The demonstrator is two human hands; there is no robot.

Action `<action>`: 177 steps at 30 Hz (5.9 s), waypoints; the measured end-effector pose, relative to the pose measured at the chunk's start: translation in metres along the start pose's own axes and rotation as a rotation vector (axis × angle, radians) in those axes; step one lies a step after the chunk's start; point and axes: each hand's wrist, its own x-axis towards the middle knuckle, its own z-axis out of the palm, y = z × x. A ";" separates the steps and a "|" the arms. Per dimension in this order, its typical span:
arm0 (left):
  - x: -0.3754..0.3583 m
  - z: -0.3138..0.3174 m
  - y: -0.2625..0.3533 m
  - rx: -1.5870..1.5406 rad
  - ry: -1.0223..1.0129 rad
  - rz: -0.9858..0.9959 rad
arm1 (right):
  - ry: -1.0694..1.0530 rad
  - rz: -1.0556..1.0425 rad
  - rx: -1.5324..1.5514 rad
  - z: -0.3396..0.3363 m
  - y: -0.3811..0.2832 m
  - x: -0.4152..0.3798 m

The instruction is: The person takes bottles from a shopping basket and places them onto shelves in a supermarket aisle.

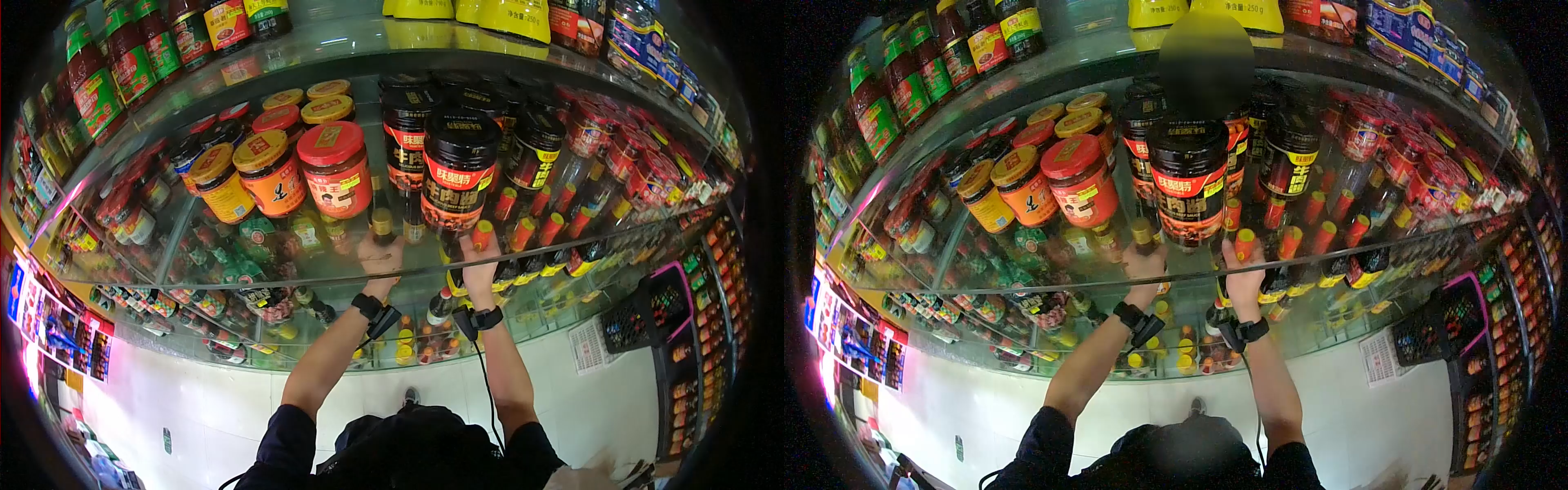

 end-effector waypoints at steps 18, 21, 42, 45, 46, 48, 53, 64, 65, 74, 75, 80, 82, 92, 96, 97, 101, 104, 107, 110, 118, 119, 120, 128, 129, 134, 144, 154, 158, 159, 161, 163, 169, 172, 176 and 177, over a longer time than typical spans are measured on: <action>-0.103 -0.050 0.078 -0.454 0.140 -0.299 | -0.029 0.057 -0.209 -0.036 -0.035 -0.062; -0.139 -0.067 0.076 -0.375 0.143 -0.229 | -0.010 0.051 -0.111 -0.050 -0.057 -0.085; -0.482 -0.045 0.077 -0.441 0.217 -0.572 | -0.124 0.374 -0.368 -0.335 -0.105 -0.328; -0.513 -0.004 0.075 -0.456 0.179 -0.667 | 0.029 0.417 -0.389 -0.397 -0.115 -0.331; -0.523 0.015 0.075 -0.446 0.123 -0.683 | 0.040 0.405 -0.392 -0.417 -0.120 -0.329; -0.539 0.057 0.085 -0.404 0.023 -0.703 | 0.106 0.412 -0.416 -0.462 -0.129 -0.325; -0.594 0.189 0.108 -0.448 -0.189 -0.703 | 0.305 0.440 -0.467 -0.593 -0.159 -0.306; -0.743 0.478 0.191 -0.593 -0.468 -0.853 | 0.576 0.424 -0.571 -0.898 -0.210 -0.271; -0.750 0.496 0.197 -0.596 -0.499 -0.856 | 0.605 0.431 -0.592 -0.918 -0.214 -0.268; -0.772 0.684 0.217 -0.611 -0.592 -0.891 | 0.775 0.442 -0.625 -1.058 -0.209 -0.201; -0.772 0.709 0.219 -0.614 -0.598 -0.895 | 0.781 0.437 -0.632 -1.071 -0.205 -0.186; -0.768 0.840 0.234 -0.695 -0.653 -0.915 | 0.801 0.378 -0.680 -1.157 -0.171 -0.109; -0.760 0.888 0.245 -0.695 -0.667 -0.917 | 0.756 0.308 -0.707 -1.187 -0.170 -0.068; -0.703 1.011 0.234 -0.737 -0.593 -0.916 | 0.633 0.353 -0.756 -1.294 -0.142 0.117; -0.691 1.029 0.226 -0.741 -0.406 -0.923 | 0.461 0.192 -0.722 -1.317 -0.095 0.195; -0.690 1.033 0.220 -0.701 -0.373 -0.923 | 0.394 0.194 -0.802 -1.321 -0.087 0.218; -0.688 1.055 0.206 -0.629 -0.252 -0.920 | 0.297 0.249 -0.639 -1.340 -0.033 0.292; -0.689 1.079 0.204 -0.542 -0.140 -0.857 | 0.060 0.344 -0.675 -1.369 0.016 0.335; -0.690 1.105 0.207 -0.512 -0.075 -0.841 | -0.182 0.152 -0.976 -1.383 0.053 0.381; -0.691 1.128 0.211 -0.490 -0.012 -0.819 | -0.277 0.199 -0.954 -1.410 0.117 0.405; -0.678 1.173 0.212 -0.271 0.027 -0.865 | -0.511 0.441 -0.925 -1.464 0.228 0.414; -0.676 1.176 0.212 -0.261 0.027 -0.867 | -0.544 0.494 -0.955 -1.467 0.236 0.414; -0.675 1.179 0.210 -0.230 -0.009 -0.844 | -0.554 0.514 -0.965 -1.465 0.235 0.418; -0.677 1.199 0.189 -0.050 -0.113 -0.699 | -0.526 0.510 -1.036 -1.498 0.316 0.398; -0.677 1.201 0.186 -0.036 -0.101 -0.713 | -0.525 0.483 -1.096 -1.501 0.327 0.393; -0.687 1.199 0.155 -0.060 -0.108 -0.695 | -0.428 0.551 -1.051 -1.520 0.386 0.363; -0.681 1.200 0.141 0.104 -0.171 -0.732 | -0.311 0.438 -0.921 -1.566 0.454 0.317; -0.665 1.223 0.158 -0.064 -0.075 -0.887 | -0.589 0.777 -1.246 -1.550 0.442 0.328; -0.665 1.228 0.157 -0.052 -0.111 -0.842 | -0.721 0.800 -1.354 -1.557 0.444 0.323; -0.664 1.231 0.154 -0.053 -0.109 -0.845 | -0.718 0.860 -1.342 -1.557 0.444 0.325; -0.663 1.237 0.147 -0.029 -0.027 -0.832 | -0.764 0.761 -1.324 -1.559 0.441 0.329; -0.663 1.241 0.144 -0.068 0.012 -0.830 | -0.807 0.662 -1.303 -1.553 0.432 0.339; -0.654 1.259 0.146 -0.048 -0.185 -0.832 | -0.785 0.688 -1.219 -1.489 0.350 0.406; -0.660 1.281 0.132 -0.002 -0.293 -0.744 | -0.883 0.660 -0.609 -1.453 0.312 0.433; -0.659 1.315 0.135 0.071 -0.435 -0.538 | -1.042 1.004 -0.318 -1.359 0.194 0.482; -0.655 1.320 0.144 0.092 -0.488 -0.498 | -1.054 1.004 -0.320 -1.355 0.188 0.482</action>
